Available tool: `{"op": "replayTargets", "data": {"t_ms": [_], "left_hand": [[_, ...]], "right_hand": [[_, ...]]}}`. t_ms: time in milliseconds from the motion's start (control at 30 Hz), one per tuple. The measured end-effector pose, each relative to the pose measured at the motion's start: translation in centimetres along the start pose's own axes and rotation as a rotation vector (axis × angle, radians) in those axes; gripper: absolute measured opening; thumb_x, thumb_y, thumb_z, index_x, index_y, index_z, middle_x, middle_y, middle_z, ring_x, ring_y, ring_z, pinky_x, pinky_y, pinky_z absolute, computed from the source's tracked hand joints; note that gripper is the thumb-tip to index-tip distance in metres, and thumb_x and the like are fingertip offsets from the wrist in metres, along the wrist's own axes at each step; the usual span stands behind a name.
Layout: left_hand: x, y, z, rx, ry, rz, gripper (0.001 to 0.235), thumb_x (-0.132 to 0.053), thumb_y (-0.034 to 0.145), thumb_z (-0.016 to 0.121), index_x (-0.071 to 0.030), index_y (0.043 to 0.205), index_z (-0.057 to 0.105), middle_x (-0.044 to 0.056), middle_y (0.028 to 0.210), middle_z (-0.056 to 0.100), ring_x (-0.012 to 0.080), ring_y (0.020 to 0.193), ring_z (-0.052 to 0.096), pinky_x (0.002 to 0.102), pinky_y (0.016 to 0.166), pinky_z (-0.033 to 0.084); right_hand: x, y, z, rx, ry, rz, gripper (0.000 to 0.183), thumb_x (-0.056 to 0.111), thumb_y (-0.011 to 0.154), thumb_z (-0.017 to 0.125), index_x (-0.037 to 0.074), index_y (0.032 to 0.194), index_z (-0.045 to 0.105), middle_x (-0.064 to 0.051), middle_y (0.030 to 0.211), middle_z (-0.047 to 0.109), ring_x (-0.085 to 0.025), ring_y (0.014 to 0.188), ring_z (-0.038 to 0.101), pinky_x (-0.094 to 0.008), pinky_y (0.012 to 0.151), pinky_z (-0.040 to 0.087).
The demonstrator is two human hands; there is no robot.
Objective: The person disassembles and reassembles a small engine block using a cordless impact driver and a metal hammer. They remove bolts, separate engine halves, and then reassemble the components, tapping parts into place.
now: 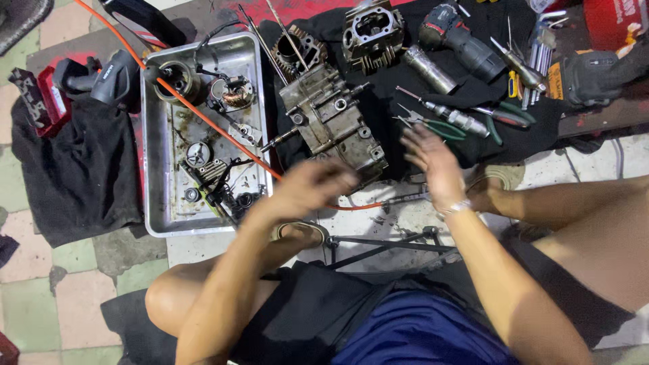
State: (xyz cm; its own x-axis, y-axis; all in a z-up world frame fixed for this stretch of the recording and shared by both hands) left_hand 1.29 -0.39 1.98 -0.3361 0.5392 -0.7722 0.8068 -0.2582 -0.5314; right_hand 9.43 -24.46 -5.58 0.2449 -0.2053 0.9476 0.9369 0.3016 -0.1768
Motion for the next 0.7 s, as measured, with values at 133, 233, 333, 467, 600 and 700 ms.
{"op": "replayTargets", "data": {"t_ms": [133, 233, 333, 467, 600, 700], "left_hand": [[-0.7, 4.6, 14.9, 0.248, 0.138, 0.251, 0.059, -0.031, 0.091, 0.071, 0.005, 0.136, 0.059, 0.023, 0.133, 0.065, 0.0348, 0.121, 0.065, 0.044, 0.105, 0.051], [1.0, 11.1, 20.9, -0.174, 0.471, 0.174, 0.088, -0.013, 0.084, 0.065, 0.019, 0.153, 0.022, 0.041, 0.15, 0.028, 0.0502, 0.138, 0.038, 0.048, 0.114, 0.038], [1.3, 14.8, 21.0, -0.627, 0.623, 0.111, 0.067, -0.008, 0.09, 0.053, 0.013, 0.15, 0.031, 0.029, 0.157, 0.034, 0.0441, 0.146, 0.036, 0.053, 0.12, 0.032], [1.0, 15.9, 19.9, -0.813, 0.555, 0.175, 0.062, -0.006, 0.088, 0.052, 0.005, 0.147, 0.039, 0.023, 0.157, 0.041, 0.0403, 0.148, 0.038, 0.054, 0.118, 0.033], [2.6, 16.3, 17.8, -0.865, 0.27, 0.151, 0.06, -0.003, 0.094, 0.049, 0.001, 0.153, 0.041, 0.024, 0.157, 0.042, 0.0421, 0.14, 0.042, 0.052, 0.114, 0.041], [2.6, 17.4, 17.6, -0.83, 0.331, 0.163, 0.057, -0.004, 0.089, 0.051, -0.003, 0.146, 0.048, 0.02, 0.152, 0.047, 0.0439, 0.141, 0.045, 0.051, 0.109, 0.044]], "right_hand": [[-4.2, 0.5, 1.5, 0.102, -1.541, -0.374, 0.071, 0.024, 0.078, 0.06, 0.014, 0.148, 0.049, -0.02, 0.153, 0.05, -0.032, 0.141, 0.044, -0.04, 0.106, 0.044], [-6.8, 1.1, 0.7, 0.273, -1.836, -0.62, 0.064, 0.021, 0.079, 0.064, 0.013, 0.143, 0.058, -0.017, 0.151, 0.054, -0.03, 0.139, 0.048, -0.038, 0.099, 0.048], [-7.0, 2.3, -2.1, 0.497, -1.708, -0.63, 0.05, 0.022, 0.081, 0.065, 0.009, 0.129, 0.064, -0.012, 0.144, 0.06, -0.028, 0.131, 0.054, -0.04, 0.097, 0.049], [-7.0, 3.9, -5.6, 0.468, -1.622, -0.281, 0.029, 0.021, 0.1, 0.058, 0.014, 0.126, 0.068, -0.009, 0.116, 0.067, -0.027, 0.113, 0.06, -0.042, 0.091, 0.053], [-2.8, 2.5, -3.7, 0.351, -1.346, -0.582, 0.039, 0.014, 0.086, 0.064, 0.002, 0.123, 0.067, -0.016, 0.106, 0.063, -0.035, 0.103, 0.06, -0.045, 0.081, 0.054], [-2.4, 1.8, -3.3, 0.331, -1.391, -0.591, 0.037, 0.011, 0.078, 0.065, 0.002, 0.113, 0.069, -0.019, 0.103, 0.063, -0.037, 0.1, 0.061, -0.046, 0.075, 0.054]]}}
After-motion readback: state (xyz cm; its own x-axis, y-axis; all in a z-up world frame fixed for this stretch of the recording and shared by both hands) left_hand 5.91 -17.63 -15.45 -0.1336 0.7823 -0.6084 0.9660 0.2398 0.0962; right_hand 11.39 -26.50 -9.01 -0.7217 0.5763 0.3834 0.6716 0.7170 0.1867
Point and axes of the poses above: each hand's wrist, its own y-axis towards the middle knuckle, its own z-axis out of the palm, x = y × z, the point moved 8 cm from there along y, towards the middle knuckle
